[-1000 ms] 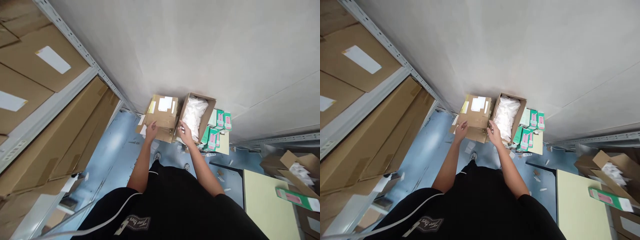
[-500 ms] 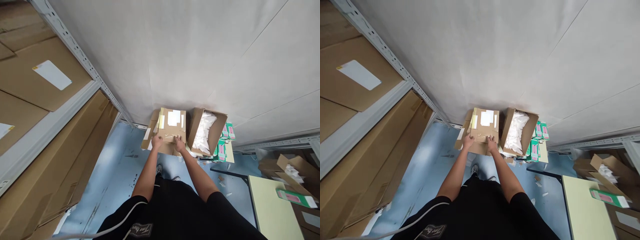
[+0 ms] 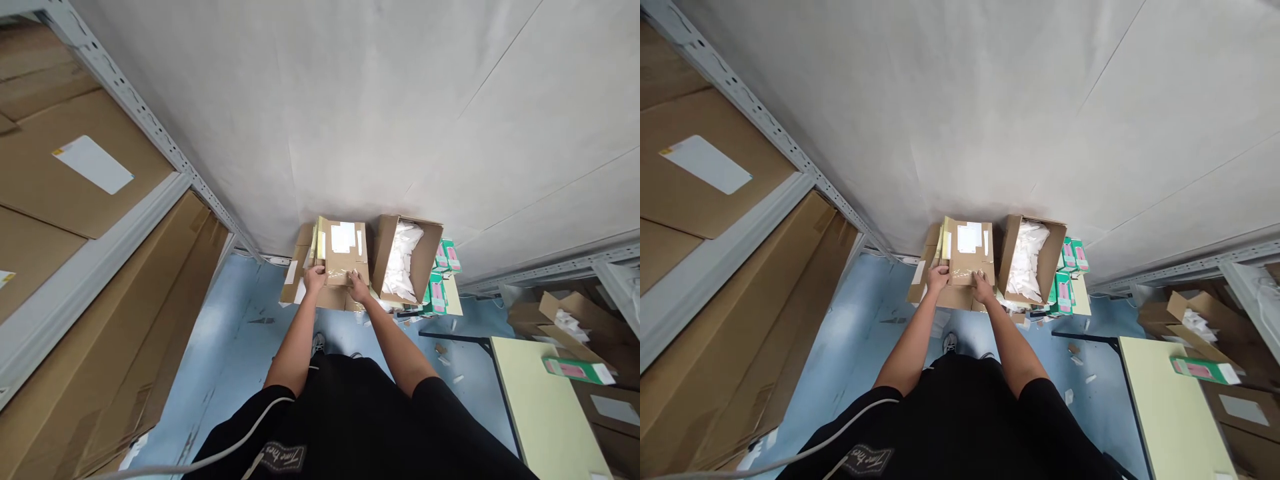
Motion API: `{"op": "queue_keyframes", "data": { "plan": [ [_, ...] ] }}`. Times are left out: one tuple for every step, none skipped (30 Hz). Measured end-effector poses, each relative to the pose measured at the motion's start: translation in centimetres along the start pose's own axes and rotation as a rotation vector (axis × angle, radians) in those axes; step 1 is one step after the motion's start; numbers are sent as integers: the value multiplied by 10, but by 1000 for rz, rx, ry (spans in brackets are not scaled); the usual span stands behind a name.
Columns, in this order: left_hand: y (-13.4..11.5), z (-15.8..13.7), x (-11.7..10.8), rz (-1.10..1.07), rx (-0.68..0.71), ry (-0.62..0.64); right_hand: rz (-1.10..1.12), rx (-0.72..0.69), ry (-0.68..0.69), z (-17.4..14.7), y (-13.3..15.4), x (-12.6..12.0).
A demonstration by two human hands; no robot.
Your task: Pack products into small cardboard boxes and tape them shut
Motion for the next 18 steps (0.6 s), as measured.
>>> {"op": "queue_keyframes", "data": {
  "plan": [
    [-1,-1,1,9,10,-17,19,-3,-5,0,-1,0],
    [-1,-2,3,17,22,-30,34,-4,-7,0,-2,0],
    [-2,-4,5,26,36,-36,45,-3,-8,-1,-2,0],
    [-2,-5,6,36,50,-36,53,-1,-9,-1,-2,0],
    [-2,-7,8,49,60,-34,58,0,-11,-1,-1,-1],
    [-1,-9,9,67,62,-34,60,-1,-12,-2,0,-1],
    [0,-11,10,91,55,-41,59,-4,-11,-3,1,-1],
    [2,-13,10,121,41,-54,58,-9,-11,-4,2,-2],
    [4,-14,9,150,23,-68,55,-15,-13,-6,3,-2],
    [7,-15,8,174,5,-79,51,-18,-24,-8,3,-3],
    [10,-15,7,190,-6,-85,45,-18,-48,-10,4,-4],
    [12,-15,5,196,-8,-86,38,-11,-87,-12,5,-6],
    [15,-15,2,194,-5,-87,32,4,-138,-14,5,-7],
    [17,-14,-1,186,-1,-87,29,30,-193,-15,6,-9],
    [20,-13,-4,178,-1,-86,34,64,-244,-16,7,-11],
    [22,-11,-7,172,-3,-85,49,101,-286,-16,8,-13],
    [24,-10,-10,171,-7,-83,72,137,-318,-16,10,-14],
    [27,-10,-13,159,-13,-78,96,169,-342,-15,12,-16]
  ]
}}
Point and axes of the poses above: each hand's wrist, its own z-axis towards the middle knuckle, its own x-axis out of the palm, y = z × x, the point moved 1 cm from there along z, towards the middle knuckle, and after that the axes turned 6 degrees about -x, right-handed, at the moved point
